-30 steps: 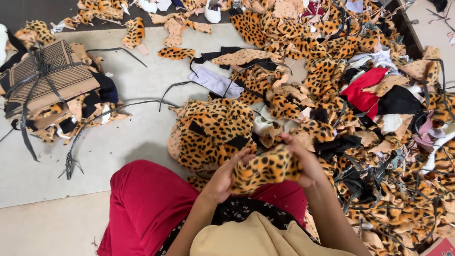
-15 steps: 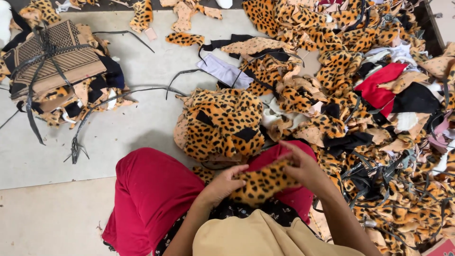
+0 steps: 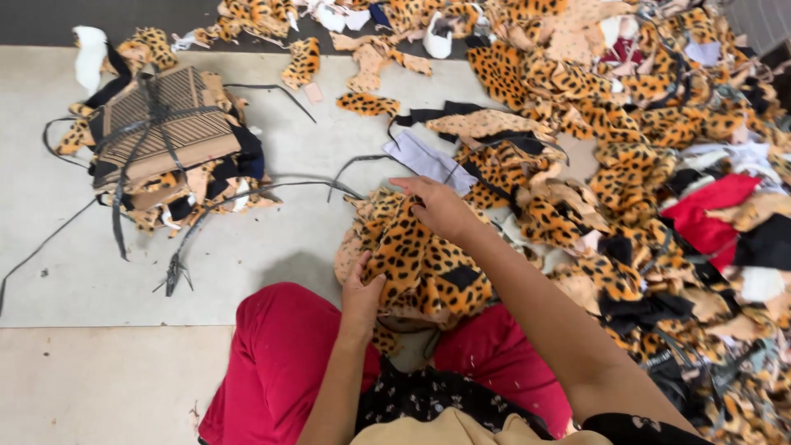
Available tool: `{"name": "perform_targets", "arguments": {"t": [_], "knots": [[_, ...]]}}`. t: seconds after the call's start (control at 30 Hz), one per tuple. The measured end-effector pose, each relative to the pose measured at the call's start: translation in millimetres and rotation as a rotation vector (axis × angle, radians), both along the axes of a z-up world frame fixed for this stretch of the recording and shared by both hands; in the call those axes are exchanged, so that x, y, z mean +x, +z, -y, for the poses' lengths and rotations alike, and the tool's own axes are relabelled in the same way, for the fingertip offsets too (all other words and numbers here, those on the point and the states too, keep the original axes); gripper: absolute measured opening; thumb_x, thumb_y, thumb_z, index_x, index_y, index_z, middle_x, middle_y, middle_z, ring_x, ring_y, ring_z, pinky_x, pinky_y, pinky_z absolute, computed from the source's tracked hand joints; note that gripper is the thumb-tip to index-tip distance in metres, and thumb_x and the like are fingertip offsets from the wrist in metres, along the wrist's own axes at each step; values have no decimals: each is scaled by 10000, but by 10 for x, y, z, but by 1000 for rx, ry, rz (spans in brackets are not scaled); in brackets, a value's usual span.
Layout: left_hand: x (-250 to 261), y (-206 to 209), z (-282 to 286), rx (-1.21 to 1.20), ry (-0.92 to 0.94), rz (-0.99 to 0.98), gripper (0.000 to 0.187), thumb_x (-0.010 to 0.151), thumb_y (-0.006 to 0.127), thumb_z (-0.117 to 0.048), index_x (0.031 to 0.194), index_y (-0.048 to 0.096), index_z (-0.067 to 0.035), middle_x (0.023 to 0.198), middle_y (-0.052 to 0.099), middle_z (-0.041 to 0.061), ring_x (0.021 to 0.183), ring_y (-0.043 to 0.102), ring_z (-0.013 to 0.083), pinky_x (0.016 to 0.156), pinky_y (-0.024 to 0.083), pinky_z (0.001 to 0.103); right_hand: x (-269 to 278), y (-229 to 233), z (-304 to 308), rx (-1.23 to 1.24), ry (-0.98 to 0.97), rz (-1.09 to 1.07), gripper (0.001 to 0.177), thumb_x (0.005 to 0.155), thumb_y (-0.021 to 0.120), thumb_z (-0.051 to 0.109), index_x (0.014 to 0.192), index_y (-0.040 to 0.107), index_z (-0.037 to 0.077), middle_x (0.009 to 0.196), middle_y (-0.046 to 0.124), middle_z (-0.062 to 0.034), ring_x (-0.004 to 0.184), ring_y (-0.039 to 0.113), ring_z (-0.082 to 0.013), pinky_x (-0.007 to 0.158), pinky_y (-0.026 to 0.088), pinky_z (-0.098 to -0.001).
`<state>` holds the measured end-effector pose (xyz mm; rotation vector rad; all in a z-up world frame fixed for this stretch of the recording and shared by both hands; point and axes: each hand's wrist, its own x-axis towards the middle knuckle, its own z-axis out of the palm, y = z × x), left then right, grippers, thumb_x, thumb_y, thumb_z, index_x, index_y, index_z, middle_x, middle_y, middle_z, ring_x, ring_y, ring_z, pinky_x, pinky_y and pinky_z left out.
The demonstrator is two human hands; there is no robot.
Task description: Sorting through a large pile of leopard-print fabric scraps on the floor
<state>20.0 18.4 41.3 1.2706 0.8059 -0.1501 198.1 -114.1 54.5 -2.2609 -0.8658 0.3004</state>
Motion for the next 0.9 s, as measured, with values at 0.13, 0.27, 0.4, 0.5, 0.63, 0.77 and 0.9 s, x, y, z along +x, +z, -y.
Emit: {"name": "perform_targets", "arguments": {"t": [0.13,0.27,0.4,0.5,0.63,0.77,0.9], "knots": [[45,-549,-58,115,-33,-51,687,960,620,-154,1591,357,-225,1644,174,157,1541,142,361,1210,255,489,112,-603,-232,-153,-3,264,632,940,555,31,1484,492,346,1248,619,-81,883,717,-425,790,618,-536],[47,-988,83,590,-189,87,683,1015,576,-214,1613,263,-111,1638,132,240,1505,96,462,1197,168,595,-402,-733,-233,-210,-117,677,435,1034,529,409,1434,576,245,1445,548,-129,1419,411,-373,1144,187,-654],[-8,-1305,461,1018,-344,-22,669,1055,484,-373,1629,211,-164,1681,107,188,1520,105,430,1169,136,670,-758,-1009,15,-446,-122,465,593,1055,262,669,1572,373,401,1672,288,-57,1550,145,-347,1138,0,-740],[-30,-1428,505,1131,-479,-116,729,1033,456,-473,1636,146,-205,1699,19,165,1537,72,394,1145,189,677,-762,-1111,64,-499,-141,385,570,1055,276,640,1576,350,420,1697,221,-18,1551,145,-320,1137,-5,-733],[-32,-1514,474,1169,-512,-145,722,1038,418,-491,1643,124,-229,1707,-1,139,1548,42,366,1148,138,669,-749,-1211,25,-556,-127,342,540,1057,315,573,1582,310,446,1710,166,3,1558,100,-319,1134,14,-749],[-19,-1642,483,1250,-524,-161,747,1013,415,-496,1641,105,-236,1700,5,158,1546,58,379,1136,155,681,-744,-1341,12,-553,-133,365,546,1048,306,542,1588,263,472,1713,142,5,1560,88,-313,1132,6,-750],[-16,-1764,465,1347,-491,-138,730,1014,371,-535,1642,112,-266,1704,24,141,1549,74,369,1133,176,672,-713,-1349,5,-535,-149,380,552,1027,314,561,1574,257,511,1709,130,27,1558,83,-300,1128,18,-759]]}}
